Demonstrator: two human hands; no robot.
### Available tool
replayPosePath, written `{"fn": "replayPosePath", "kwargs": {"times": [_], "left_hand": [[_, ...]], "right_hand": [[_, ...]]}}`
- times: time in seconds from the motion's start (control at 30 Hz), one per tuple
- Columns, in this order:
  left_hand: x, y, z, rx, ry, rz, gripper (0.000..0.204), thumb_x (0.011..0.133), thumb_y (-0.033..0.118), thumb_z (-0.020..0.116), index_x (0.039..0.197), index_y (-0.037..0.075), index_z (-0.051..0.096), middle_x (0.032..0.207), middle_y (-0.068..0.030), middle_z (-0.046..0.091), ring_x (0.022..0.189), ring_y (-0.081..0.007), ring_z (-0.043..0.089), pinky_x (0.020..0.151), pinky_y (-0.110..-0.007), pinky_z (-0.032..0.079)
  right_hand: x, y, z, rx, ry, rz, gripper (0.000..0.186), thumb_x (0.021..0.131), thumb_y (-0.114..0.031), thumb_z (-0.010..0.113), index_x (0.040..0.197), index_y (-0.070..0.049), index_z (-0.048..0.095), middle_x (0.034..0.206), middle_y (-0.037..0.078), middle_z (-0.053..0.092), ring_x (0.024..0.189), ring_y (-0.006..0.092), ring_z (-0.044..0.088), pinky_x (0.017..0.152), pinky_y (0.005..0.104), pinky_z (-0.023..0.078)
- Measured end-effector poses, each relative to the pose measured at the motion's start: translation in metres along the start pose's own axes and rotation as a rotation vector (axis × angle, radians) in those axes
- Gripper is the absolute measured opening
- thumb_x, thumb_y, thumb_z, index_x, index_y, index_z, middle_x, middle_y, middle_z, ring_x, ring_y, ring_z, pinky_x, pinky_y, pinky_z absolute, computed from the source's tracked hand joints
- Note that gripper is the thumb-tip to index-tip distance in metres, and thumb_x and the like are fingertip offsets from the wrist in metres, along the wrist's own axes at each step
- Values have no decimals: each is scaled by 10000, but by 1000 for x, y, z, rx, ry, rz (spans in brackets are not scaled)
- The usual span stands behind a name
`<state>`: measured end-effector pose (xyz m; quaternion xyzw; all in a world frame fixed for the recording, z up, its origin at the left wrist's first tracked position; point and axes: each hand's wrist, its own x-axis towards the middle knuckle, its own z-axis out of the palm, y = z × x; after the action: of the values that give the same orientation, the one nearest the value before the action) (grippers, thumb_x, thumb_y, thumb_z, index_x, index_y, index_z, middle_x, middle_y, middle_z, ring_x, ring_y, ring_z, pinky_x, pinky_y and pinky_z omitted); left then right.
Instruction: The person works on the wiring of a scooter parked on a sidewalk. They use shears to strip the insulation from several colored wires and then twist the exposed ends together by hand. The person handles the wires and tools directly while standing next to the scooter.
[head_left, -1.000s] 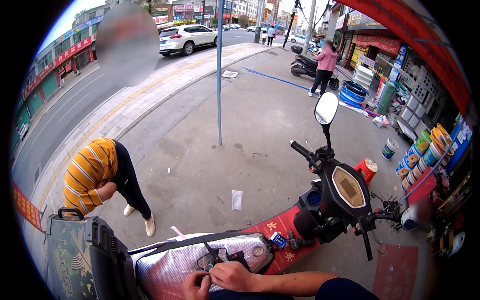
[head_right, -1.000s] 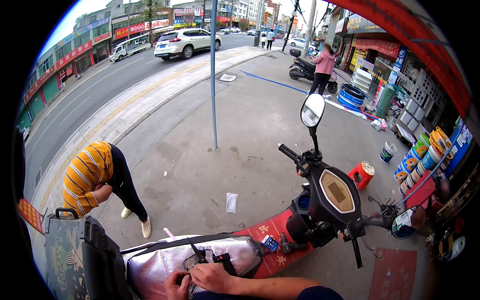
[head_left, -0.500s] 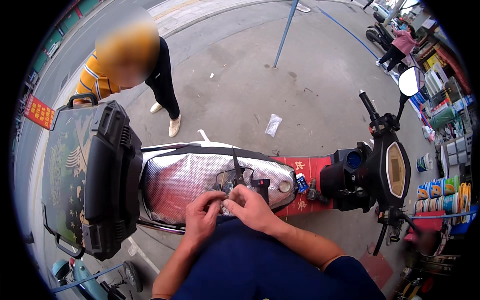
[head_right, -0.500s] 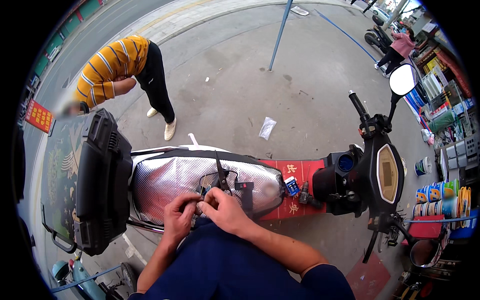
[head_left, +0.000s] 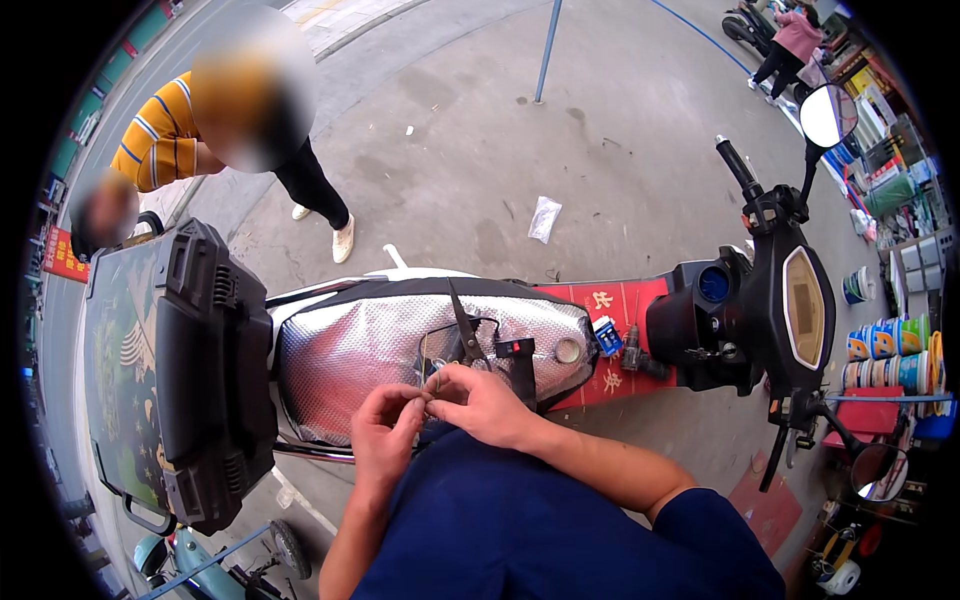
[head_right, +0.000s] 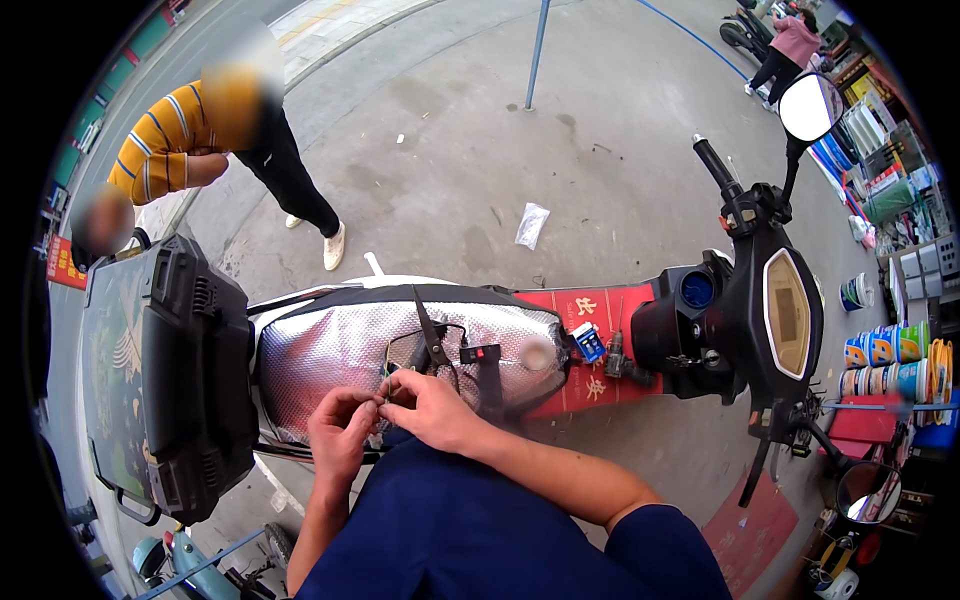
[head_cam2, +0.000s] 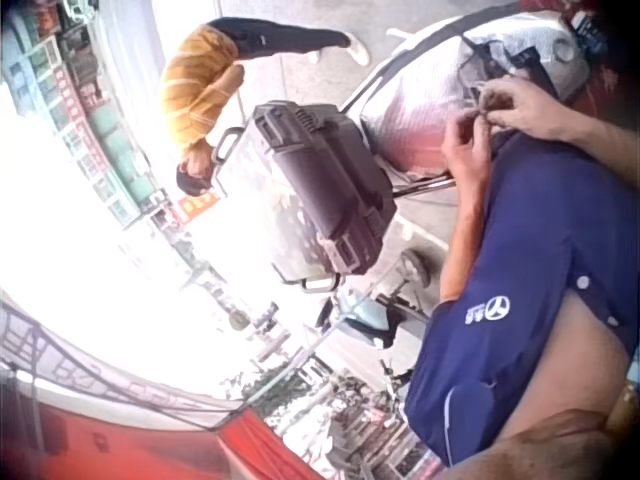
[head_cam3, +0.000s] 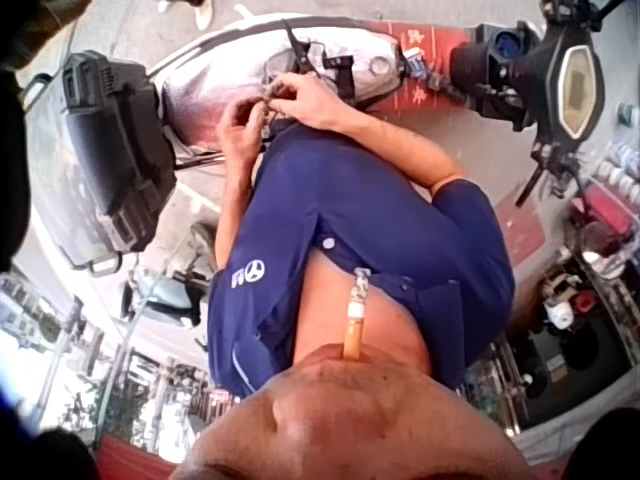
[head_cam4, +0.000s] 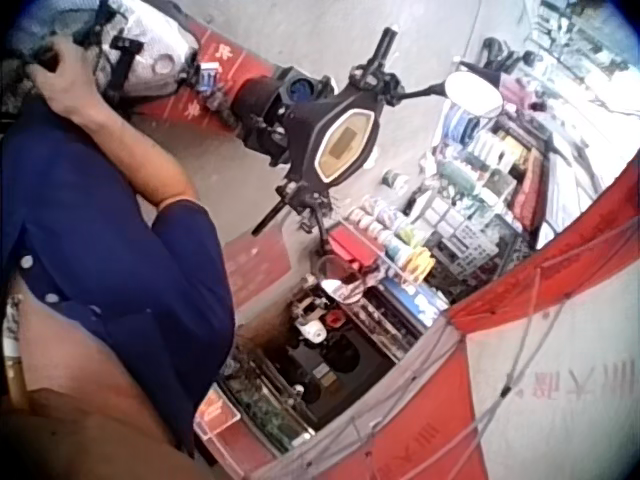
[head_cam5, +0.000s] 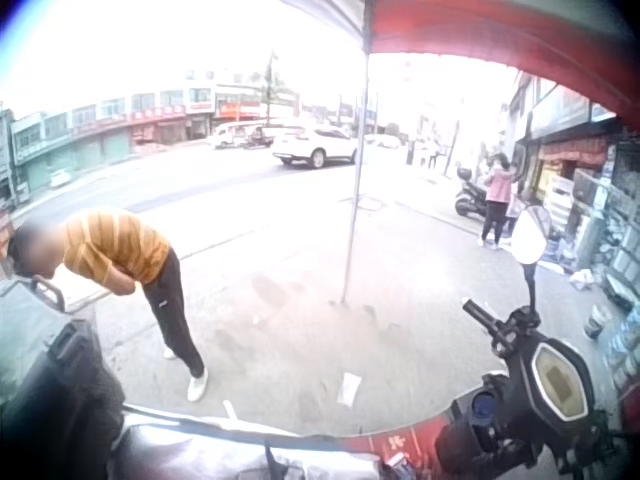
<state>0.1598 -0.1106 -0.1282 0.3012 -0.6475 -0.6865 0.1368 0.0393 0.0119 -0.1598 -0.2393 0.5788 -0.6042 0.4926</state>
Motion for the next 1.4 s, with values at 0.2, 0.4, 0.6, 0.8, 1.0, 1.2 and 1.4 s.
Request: {"fn": "replayPosePath", "kwargs": {"times": [0.2,0.4,0.6,0.8,1.0,1.2,1.4], "left_hand": [[2,-6,3,574,125,407,171,814,-38,659,978,7,638,825,-80,667,655,-135,619,608,-277,510],[6,-5,8,497,151,374,152,820,-53,653,963,0,646,821,-66,660,666,-122,605,618,-264,501],[5,1,5,-162,92,-52,141,845,-63,624,983,-48,646,864,-89,657,713,-143,616,668,-260,514],[5,-9,4,-237,181,9,132,837,-67,645,955,-9,628,868,-61,646,722,-122,605,658,-245,506],[5,-12,3,-261,193,98,136,853,-33,655,972,13,611,873,-38,645,744,-93,594,680,-225,497],[10,4,6,-426,133,-125,204,961,148,561,1060,-26,603,900,-100,657,769,-146,625,688,-261,518],[11,13,-17,-178,-155,-342,310,985,237,522,970,-44,651,810,-104,672,701,-136,612,667,-260,502]], "right_hand": [[-2,-17,-3,-77,43,-28,151,917,-120,625,1007,1,619,879,37,671,799,72,597,703,246,481],[-1,-11,-5,-59,62,-115,153,912,-123,624,1010,-6,629,816,37,664,753,67,587,683,252,477],[-2,-18,-8,-115,62,-86,150,910,-119,619,1000,0,631,797,31,641,742,63,568,683,252,471],[-1,-20,-6,-167,64,-126,160,908,-136,620,984,5,634,765,24,625,716,54,547,652,254,459],[0,-23,-6,-200,45,-83,163,909,-135,622,989,7,633,765,19,623,715,50,547,653,251,462],[0,-19,-7,-161,86,-55,154,922,-125,610,1000,6,632,780,24,641,742,46,569,674,246,478],[0,-19,-6,-223,93,-77,148,921,-114,609,999,9,634,799,36,657,754,51,586,688,250,486]]}}
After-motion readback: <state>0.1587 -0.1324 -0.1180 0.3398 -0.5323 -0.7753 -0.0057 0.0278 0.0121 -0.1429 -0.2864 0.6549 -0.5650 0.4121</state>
